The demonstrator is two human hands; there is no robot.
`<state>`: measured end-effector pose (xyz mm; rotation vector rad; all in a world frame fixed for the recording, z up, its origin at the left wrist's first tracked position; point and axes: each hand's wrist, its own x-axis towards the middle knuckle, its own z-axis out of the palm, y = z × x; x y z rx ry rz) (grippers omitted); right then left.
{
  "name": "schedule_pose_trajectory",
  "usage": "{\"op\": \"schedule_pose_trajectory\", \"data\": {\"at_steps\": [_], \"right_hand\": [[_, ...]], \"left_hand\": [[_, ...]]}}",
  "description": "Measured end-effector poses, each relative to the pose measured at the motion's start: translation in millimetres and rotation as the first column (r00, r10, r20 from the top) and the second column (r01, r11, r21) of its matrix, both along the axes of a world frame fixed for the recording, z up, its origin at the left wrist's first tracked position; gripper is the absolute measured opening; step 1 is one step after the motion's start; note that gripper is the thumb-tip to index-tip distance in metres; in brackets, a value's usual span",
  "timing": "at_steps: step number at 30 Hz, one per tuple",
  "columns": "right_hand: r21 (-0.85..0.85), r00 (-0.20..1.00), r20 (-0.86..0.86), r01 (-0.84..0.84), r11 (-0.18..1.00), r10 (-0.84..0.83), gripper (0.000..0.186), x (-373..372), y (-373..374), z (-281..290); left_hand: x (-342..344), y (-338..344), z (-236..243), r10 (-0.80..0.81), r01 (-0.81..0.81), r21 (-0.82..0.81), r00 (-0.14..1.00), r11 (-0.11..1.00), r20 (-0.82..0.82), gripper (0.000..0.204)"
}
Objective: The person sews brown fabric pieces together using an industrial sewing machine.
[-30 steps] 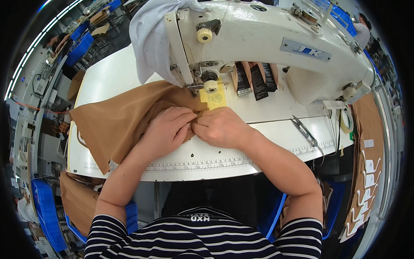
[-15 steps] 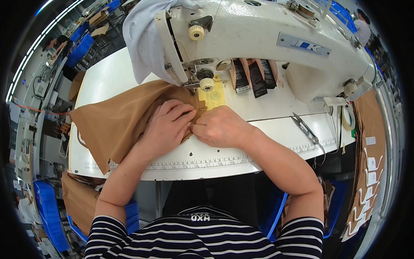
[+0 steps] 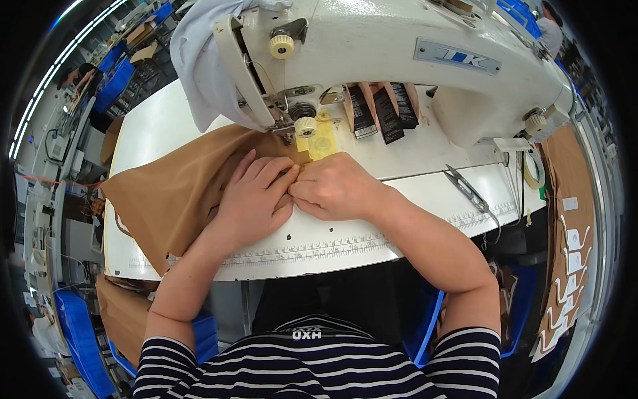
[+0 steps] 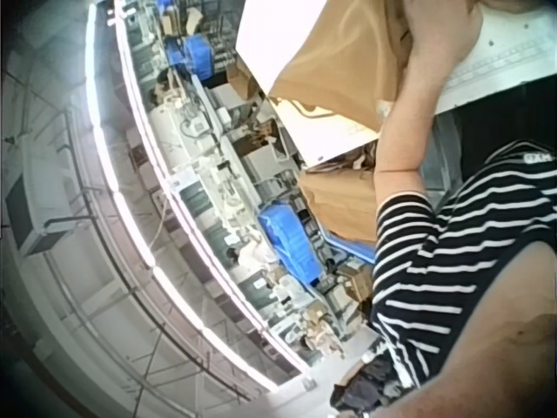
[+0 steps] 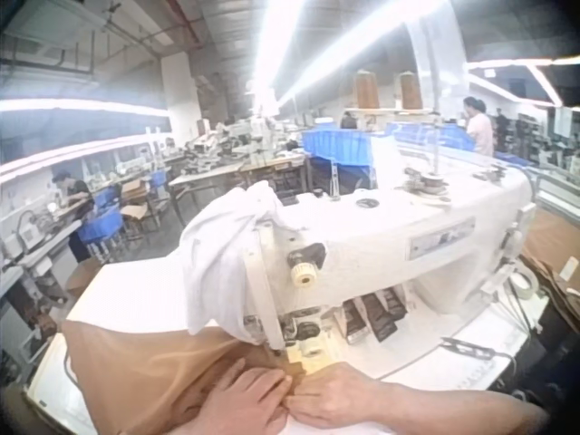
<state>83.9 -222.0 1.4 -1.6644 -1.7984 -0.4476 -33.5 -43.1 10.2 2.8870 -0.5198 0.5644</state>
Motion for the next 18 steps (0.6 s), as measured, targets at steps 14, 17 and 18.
{"op": "schedule_pose_trajectory", "data": {"at_steps": [14,17,18], "right_hand": [[-0.160,0.963,-0.156,0.196,0.967,-0.221,0.017,9.2,-9.3,6.3],[-0.155,0.954,-0.119,0.257,0.954,-0.276,0.021,10.2,-5.9,3.8],[-0.154,0.954,-0.121,0.256,0.954,-0.275,0.021,10.9,-5.1,3.1]], "left_hand": [[-5.9,8.3,-0.9,-0.036,0.031,-0.087,0.997,0.996,-0.065,0.065],[2.4,14.6,-3.9,-0.028,0.021,-0.098,0.997,0.995,-0.067,0.070],[4.2,15.6,-3.9,-0.027,0.020,-0.097,0.997,0.995,-0.068,0.070]]}}
